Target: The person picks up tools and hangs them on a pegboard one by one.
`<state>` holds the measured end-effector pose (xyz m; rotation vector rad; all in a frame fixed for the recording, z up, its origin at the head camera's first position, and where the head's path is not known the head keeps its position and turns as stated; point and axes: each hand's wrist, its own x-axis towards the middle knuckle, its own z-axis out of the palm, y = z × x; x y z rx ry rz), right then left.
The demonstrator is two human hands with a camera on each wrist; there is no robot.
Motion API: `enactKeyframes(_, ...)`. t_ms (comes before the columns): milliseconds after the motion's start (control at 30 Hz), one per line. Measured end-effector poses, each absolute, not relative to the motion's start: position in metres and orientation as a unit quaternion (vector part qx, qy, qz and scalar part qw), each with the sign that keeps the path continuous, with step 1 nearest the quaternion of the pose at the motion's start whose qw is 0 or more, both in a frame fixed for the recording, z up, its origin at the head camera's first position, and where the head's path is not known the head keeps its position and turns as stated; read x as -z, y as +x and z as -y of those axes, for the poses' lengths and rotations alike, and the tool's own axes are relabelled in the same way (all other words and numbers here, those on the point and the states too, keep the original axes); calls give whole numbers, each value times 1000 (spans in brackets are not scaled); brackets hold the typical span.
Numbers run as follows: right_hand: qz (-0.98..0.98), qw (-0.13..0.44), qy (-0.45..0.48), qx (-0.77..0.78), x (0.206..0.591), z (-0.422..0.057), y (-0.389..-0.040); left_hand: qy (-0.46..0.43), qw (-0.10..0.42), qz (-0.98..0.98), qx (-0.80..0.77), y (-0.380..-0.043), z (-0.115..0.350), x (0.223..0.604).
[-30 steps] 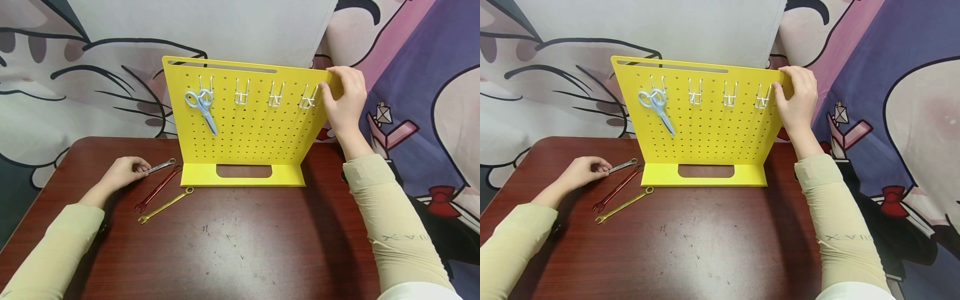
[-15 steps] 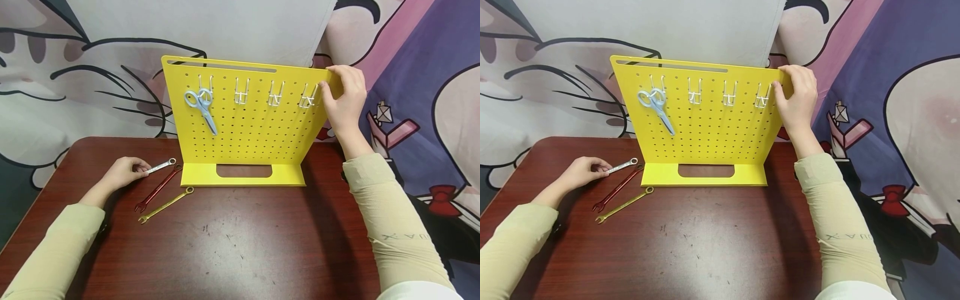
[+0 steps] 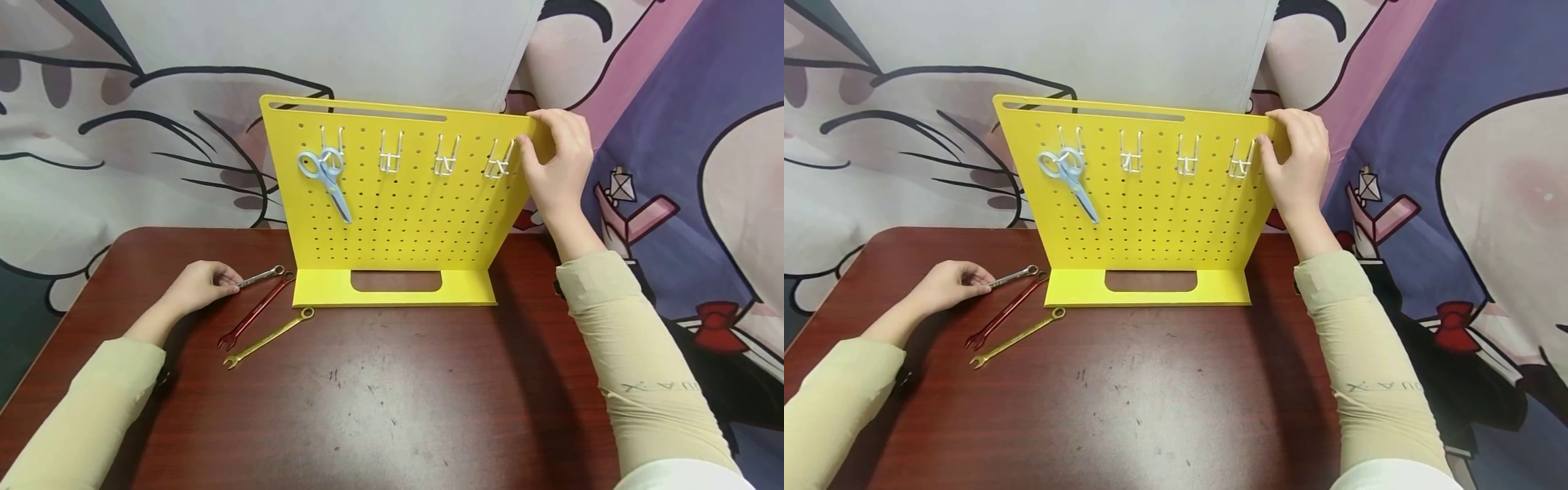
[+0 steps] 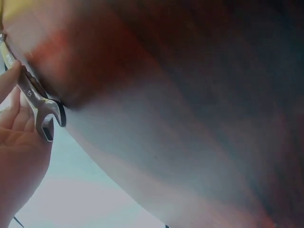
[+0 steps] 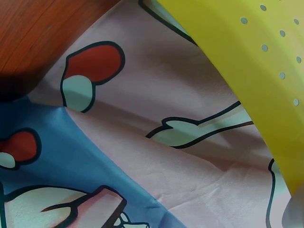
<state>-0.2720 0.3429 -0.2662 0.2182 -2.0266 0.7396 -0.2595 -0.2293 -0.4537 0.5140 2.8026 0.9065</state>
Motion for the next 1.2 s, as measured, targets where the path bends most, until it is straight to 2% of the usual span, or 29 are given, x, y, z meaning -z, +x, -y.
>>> enactKeyframes(200,826,468,87,-303,266,-342,-272,158,74,-939,-296,-254,234,452)
enactKeyframes(433,826,468,87,-303,265,-341,-271,154,39,-938,-307,-243,232,444)
enactKeyframes(933,825,469,91,-303,265,-341,-271,163,-7,-907,-388,-224,190,424)
enactKeyframes(1200,825,469,89,-304,265,-341,-270,125,21,-883,-451,-217,164,413)
